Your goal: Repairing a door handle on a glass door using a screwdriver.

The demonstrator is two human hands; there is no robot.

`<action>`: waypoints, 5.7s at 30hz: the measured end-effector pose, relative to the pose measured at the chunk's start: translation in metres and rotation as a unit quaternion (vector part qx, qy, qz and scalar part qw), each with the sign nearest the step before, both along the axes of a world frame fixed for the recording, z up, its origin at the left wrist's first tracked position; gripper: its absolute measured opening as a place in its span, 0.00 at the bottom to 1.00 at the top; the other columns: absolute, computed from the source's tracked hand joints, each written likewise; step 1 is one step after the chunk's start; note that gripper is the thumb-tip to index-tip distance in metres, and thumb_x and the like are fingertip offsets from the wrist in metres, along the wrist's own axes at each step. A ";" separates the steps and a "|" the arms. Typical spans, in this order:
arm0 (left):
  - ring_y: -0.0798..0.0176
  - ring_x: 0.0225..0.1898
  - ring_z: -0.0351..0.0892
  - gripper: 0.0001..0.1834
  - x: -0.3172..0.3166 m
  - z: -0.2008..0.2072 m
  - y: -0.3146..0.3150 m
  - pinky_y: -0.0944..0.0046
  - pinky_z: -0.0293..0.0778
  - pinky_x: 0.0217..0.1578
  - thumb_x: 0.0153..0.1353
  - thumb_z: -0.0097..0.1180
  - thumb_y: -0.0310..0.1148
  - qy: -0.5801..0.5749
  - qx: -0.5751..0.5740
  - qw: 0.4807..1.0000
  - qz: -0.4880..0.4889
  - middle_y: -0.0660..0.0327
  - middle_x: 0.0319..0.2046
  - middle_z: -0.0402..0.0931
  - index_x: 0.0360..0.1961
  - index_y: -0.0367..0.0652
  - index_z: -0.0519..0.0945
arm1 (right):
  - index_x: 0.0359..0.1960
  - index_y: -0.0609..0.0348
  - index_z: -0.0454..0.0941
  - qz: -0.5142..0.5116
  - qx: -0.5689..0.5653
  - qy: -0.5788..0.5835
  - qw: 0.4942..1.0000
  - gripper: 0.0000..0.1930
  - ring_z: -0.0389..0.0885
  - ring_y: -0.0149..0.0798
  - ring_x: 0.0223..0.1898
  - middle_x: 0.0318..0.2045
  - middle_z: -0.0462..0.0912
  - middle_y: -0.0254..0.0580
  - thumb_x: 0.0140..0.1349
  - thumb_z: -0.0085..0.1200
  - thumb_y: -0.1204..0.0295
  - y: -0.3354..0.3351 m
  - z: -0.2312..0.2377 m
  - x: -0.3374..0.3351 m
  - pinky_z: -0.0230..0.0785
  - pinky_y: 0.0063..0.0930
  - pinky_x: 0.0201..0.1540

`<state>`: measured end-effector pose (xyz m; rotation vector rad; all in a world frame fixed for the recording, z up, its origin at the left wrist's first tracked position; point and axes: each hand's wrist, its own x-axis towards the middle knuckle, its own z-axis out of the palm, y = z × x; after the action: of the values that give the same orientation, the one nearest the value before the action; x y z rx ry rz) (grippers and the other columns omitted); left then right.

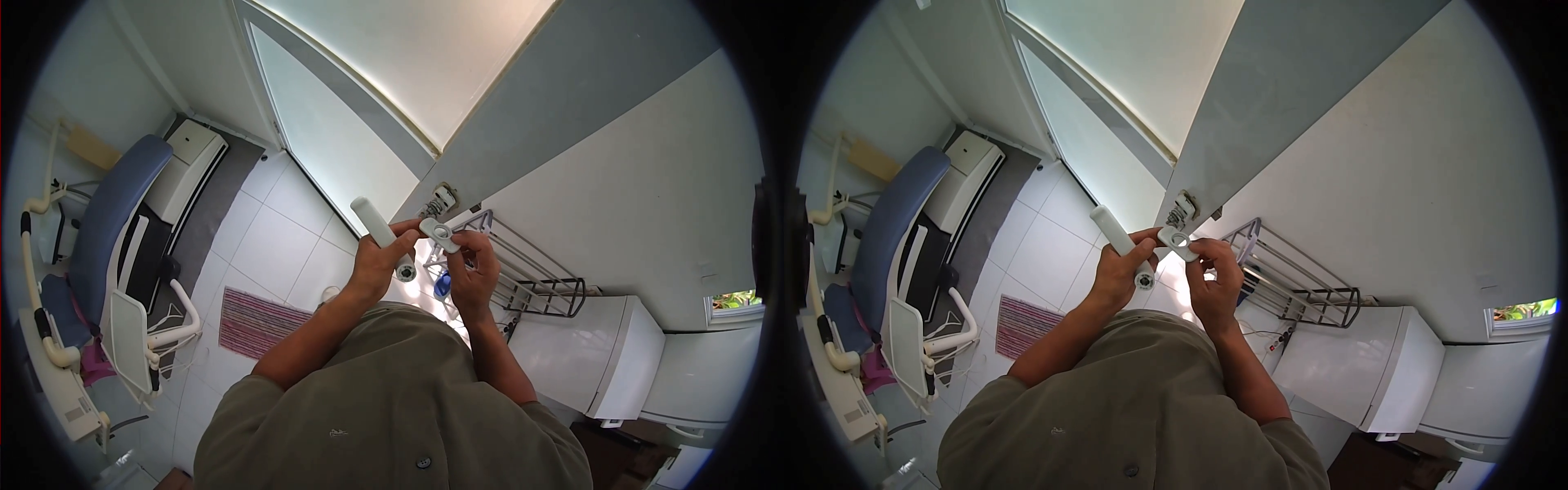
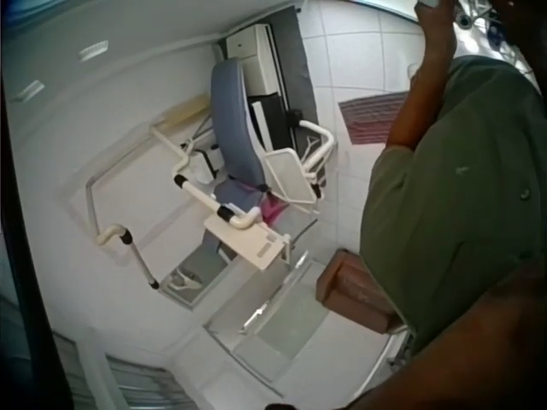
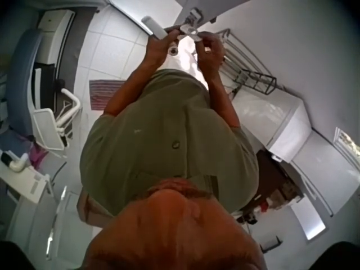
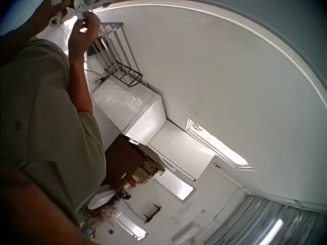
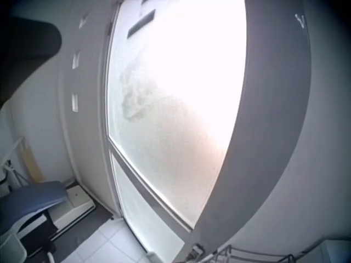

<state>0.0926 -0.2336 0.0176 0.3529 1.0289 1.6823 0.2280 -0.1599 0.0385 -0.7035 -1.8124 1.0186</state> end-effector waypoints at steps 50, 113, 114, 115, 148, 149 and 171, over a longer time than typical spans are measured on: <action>0.70 0.34 0.73 0.20 -0.014 0.000 -0.001 0.77 0.68 0.34 0.51 0.57 0.23 0.037 0.040 0.999 0.002 0.57 0.37 0.78 0.48 0.33 0.74 | 0.32 0.63 0.77 0.006 0.028 -0.044 0.999 0.07 0.67 0.28 0.23 0.28 0.72 0.38 0.50 0.56 0.82 -0.016 -0.003 -0.027 0.63 0.19 0.26; 0.72 0.27 0.72 0.14 0.011 0.017 0.018 0.75 0.69 0.27 0.54 0.55 0.28 0.271 -0.058 0.956 0.098 0.60 0.32 0.78 0.43 0.38 0.75 | 0.27 0.63 0.73 -0.073 0.012 -0.006 0.997 0.02 0.61 0.26 0.20 0.24 0.70 0.34 0.52 0.53 0.82 0.007 0.013 -0.008 0.57 0.17 0.21; 0.72 0.28 0.72 0.14 0.010 0.017 0.018 0.75 0.68 0.27 0.55 0.55 0.28 0.253 -0.042 0.961 0.109 0.60 0.33 0.78 0.43 0.37 0.74 | 0.27 0.63 0.73 -0.073 0.013 -0.008 0.997 0.02 0.61 0.26 0.20 0.24 0.70 0.34 0.52 0.53 0.82 0.007 0.014 -0.008 0.57 0.17 0.21; 0.72 0.28 0.71 0.14 0.010 0.017 0.018 0.75 0.68 0.28 0.55 0.55 0.28 0.234 -0.026 0.965 0.119 0.59 0.34 0.78 0.44 0.37 0.74 | 0.27 0.63 0.73 -0.074 0.013 -0.009 0.997 0.02 0.61 0.26 0.20 0.24 0.70 0.34 0.52 0.53 0.82 0.007 0.015 -0.009 0.57 0.17 0.21; 0.71 0.25 0.69 0.17 0.011 0.000 0.028 0.73 0.66 0.28 0.55 0.57 0.30 0.065 -0.006 0.990 0.122 0.59 0.27 0.73 0.44 0.33 0.72 | 0.33 0.67 0.74 -0.085 -0.078 0.013 0.993 0.05 0.70 0.25 0.20 0.21 0.75 0.36 0.59 0.52 0.77 0.004 0.019 -0.032 0.64 0.16 0.24; 0.71 0.26 0.69 0.17 0.011 -0.001 0.028 0.73 0.66 0.28 0.55 0.57 0.31 0.058 -0.004 0.991 0.122 0.60 0.27 0.73 0.44 0.34 0.72 | 0.33 0.67 0.74 -0.089 -0.069 0.008 0.994 0.05 0.70 0.25 0.20 0.21 0.75 0.36 0.59 0.52 0.76 0.004 0.018 -0.032 0.64 0.16 0.24; 0.70 0.29 0.69 0.18 0.010 -0.007 0.025 0.72 0.67 0.31 0.55 0.58 0.32 -0.005 0.000 0.991 0.130 0.59 0.30 0.73 0.43 0.33 0.72 | 0.33 0.68 0.75 -0.087 -0.005 -0.028 0.996 0.07 0.71 0.27 0.20 0.20 0.75 0.37 0.58 0.54 0.75 0.005 0.002 -0.029 0.65 0.16 0.24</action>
<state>0.1027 -0.2086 0.0109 0.2161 1.1053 1.9144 0.1989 -0.1548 0.0404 -0.8879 -1.7605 0.9009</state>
